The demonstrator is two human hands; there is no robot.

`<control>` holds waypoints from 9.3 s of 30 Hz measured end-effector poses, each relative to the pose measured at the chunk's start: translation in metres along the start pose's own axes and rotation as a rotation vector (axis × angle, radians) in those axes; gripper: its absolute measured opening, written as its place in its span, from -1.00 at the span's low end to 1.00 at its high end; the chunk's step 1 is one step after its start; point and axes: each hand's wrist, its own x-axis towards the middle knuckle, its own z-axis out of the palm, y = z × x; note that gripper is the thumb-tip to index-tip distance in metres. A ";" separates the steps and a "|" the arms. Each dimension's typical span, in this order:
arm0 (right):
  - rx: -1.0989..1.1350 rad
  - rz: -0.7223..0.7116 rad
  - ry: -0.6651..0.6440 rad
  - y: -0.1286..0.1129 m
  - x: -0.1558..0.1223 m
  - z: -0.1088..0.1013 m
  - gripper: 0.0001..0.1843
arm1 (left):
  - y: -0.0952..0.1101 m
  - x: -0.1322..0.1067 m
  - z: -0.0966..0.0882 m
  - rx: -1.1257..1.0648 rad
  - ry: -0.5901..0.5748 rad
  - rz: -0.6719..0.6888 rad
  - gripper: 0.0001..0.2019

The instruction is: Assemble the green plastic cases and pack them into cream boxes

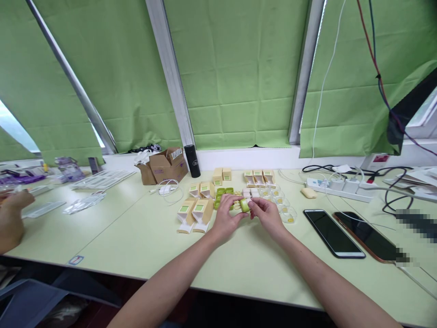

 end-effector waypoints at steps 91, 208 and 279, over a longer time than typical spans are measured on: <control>-0.912 -0.890 -0.019 0.013 -0.010 -0.007 -0.56 | -0.002 -0.004 0.025 -0.646 -0.058 -0.282 -0.44; -0.427 -0.161 -0.016 -0.013 0.003 -0.023 -0.78 | -0.019 0.017 0.003 -0.664 0.020 -0.495 -0.43; 0.497 0.221 -0.120 0.003 0.004 -0.025 -0.53 | -0.034 0.017 0.002 -0.864 0.151 -0.573 -0.47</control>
